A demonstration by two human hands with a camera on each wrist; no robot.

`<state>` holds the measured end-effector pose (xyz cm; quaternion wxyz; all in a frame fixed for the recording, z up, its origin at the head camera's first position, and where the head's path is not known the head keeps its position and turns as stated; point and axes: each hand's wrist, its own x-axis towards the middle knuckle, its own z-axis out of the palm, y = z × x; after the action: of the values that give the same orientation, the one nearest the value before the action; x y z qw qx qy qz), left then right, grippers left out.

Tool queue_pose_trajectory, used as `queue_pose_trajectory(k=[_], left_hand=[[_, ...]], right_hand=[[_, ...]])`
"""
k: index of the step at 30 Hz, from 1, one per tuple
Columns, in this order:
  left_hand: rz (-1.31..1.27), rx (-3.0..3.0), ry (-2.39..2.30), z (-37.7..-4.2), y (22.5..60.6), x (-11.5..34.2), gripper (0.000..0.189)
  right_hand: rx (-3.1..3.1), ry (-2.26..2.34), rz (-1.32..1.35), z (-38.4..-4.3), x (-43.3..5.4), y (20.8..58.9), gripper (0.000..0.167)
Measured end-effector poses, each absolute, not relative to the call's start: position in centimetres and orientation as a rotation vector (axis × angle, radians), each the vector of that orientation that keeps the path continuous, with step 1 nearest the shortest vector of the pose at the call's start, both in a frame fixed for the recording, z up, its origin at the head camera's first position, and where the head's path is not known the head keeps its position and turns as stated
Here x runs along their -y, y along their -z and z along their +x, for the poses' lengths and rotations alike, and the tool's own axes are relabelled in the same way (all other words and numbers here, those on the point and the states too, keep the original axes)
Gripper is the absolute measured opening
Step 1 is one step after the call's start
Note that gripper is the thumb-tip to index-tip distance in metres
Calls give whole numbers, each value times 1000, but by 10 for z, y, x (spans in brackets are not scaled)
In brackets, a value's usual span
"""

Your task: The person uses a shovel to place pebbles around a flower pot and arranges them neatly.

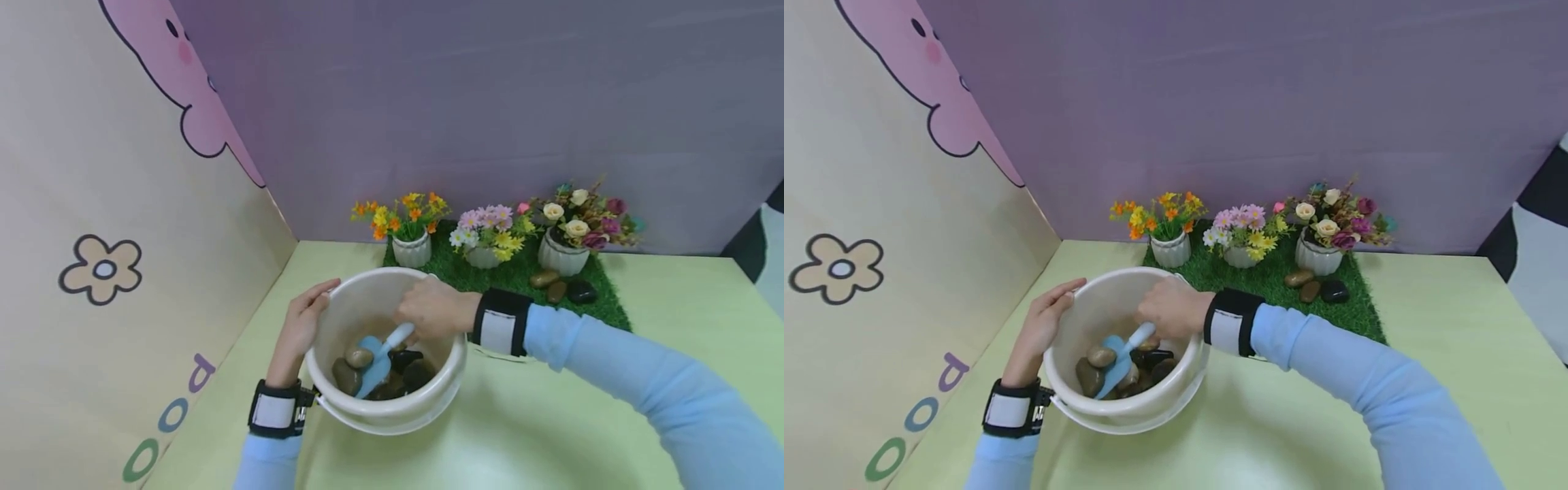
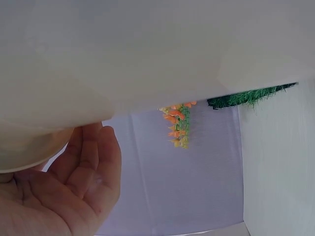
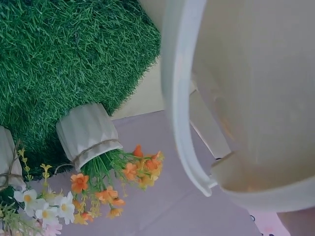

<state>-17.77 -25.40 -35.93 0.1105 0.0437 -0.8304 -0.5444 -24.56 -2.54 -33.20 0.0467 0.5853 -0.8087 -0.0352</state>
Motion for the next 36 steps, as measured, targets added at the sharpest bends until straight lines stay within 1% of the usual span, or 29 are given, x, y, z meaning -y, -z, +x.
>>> queue_pose_trajectory(k=[5,13,19,26,32,36], left_hand=[[114,2435,1609,-179,358,254,34],[67,2421,1614,-183,352,254,34],[85,2427,1635,-181,355,254,34],[91,2436,1619,-180,355,255,34],[87,2430,1633,-180,356,255,34],[94,2436,1623,-180,356,255,34]], right_hand=[[2525,60,1768,-244,23,323,21],[2658,-97,1621,-248,15,305,19],[2632,-142,1592,-248,8,301,18],[2675,-136,1521,-250,-3,295,24],[2671,-162,1481,-254,-15,292,20],[2659,-190,1445,-257,-23,292,22]])
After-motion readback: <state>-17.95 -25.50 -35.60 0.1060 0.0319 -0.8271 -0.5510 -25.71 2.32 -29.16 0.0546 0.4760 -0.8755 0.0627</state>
